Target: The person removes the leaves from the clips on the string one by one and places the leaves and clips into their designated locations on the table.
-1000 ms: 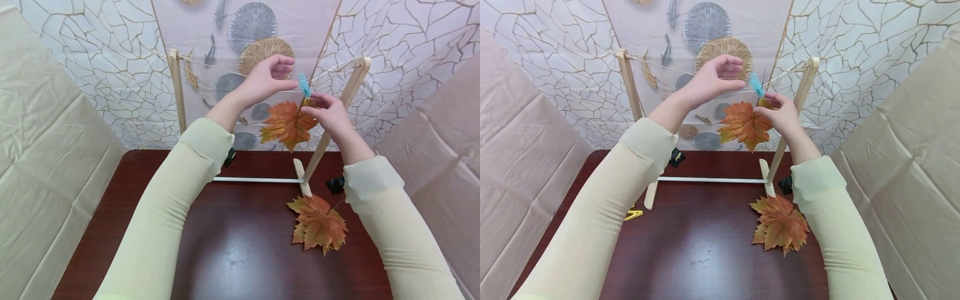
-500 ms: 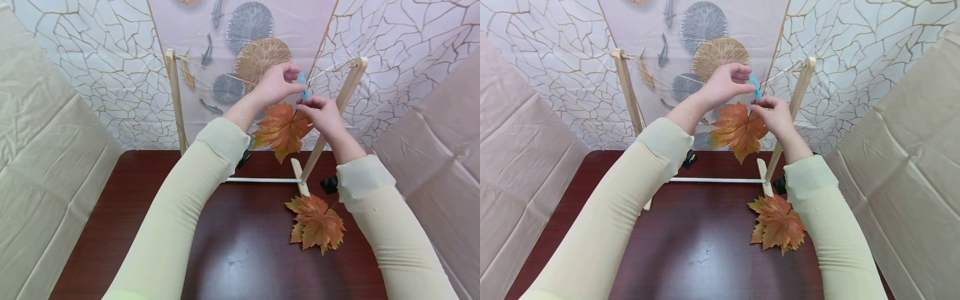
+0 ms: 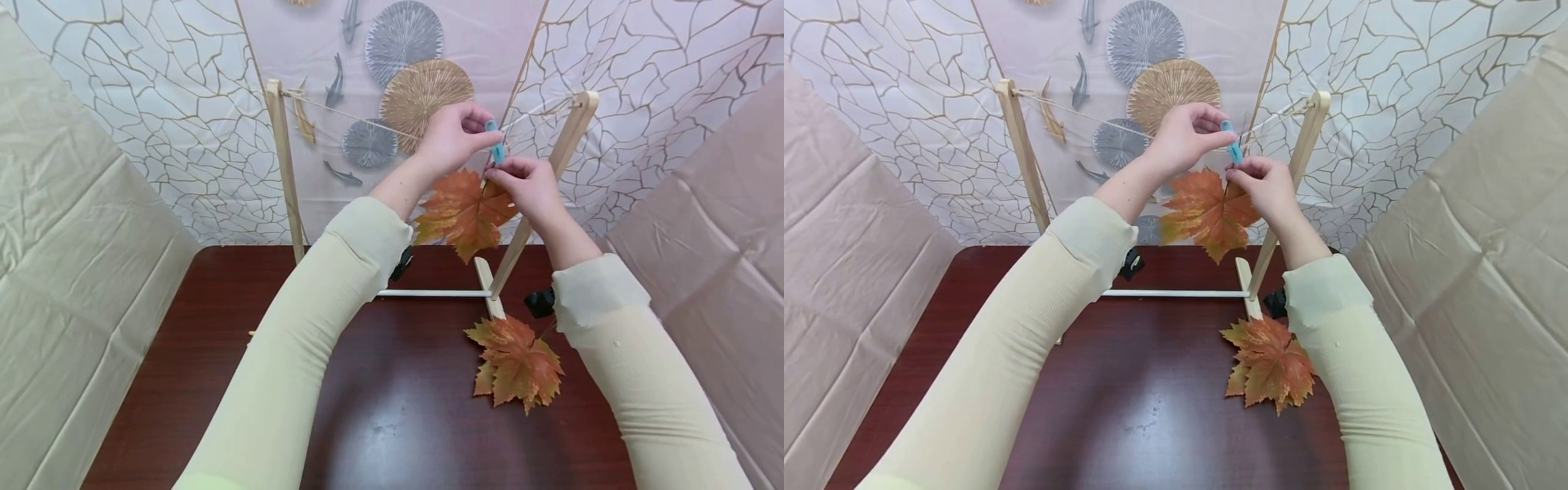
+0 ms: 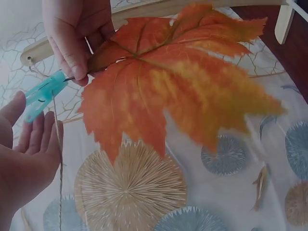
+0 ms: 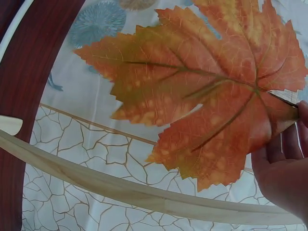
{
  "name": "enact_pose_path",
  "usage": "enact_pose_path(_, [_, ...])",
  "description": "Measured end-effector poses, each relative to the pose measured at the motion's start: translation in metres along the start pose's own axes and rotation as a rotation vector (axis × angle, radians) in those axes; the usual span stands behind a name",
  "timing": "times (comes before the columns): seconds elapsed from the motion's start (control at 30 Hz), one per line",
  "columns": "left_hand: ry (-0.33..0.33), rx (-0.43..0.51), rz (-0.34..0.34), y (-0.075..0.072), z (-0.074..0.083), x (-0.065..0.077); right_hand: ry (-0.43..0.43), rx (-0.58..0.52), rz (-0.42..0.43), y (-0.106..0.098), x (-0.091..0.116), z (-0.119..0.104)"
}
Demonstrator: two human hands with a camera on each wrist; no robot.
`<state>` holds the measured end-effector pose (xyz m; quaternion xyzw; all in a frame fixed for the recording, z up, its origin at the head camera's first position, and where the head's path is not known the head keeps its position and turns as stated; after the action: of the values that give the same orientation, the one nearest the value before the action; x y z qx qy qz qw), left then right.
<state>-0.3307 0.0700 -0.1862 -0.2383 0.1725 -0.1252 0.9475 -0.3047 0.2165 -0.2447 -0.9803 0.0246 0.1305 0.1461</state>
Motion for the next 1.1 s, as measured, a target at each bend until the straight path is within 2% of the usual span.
enact_pose_path(0.17, [0.012,0.044,0.068,-0.007,0.001,0.001,-0.024,0.003,0.013,0.001,0.0,-0.001])
enact_pose_path(0.33, [0.033,0.139,0.135,-0.015,0.003,0.002,-0.031,0.025,0.015,0.001,0.001,0.0])
enact_pose_path(0.6, [0.065,0.211,0.222,-0.031,0.003,0.004,0.012,0.063,-0.01,0.001,0.004,0.003])
enact_pose_path(0.7, [0.058,0.244,0.231,-0.037,0.002,0.005,0.023,0.079,-0.005,0.0,0.006,0.005])
enact_pose_path(0.93, [0.029,0.279,0.205,-0.051,-0.009,0.009,0.017,0.095,-0.023,-0.003,0.013,0.007])
enact_pose_path(1.1, [0.044,0.332,0.192,-0.061,-0.021,0.017,0.042,0.087,0.017,-0.008,0.018,0.01])
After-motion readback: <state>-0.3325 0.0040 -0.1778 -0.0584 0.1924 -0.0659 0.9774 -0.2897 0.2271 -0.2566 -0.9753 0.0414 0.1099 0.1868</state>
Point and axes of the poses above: each hand's wrist, its own x-axis away from the middle knuckle, its own y-axis out of the palm, z = x × y, the point moved 4 cm from there along -x, towards the middle knuckle, and after that the axes turned 6 degrees about -x, right-handed, at the moved point
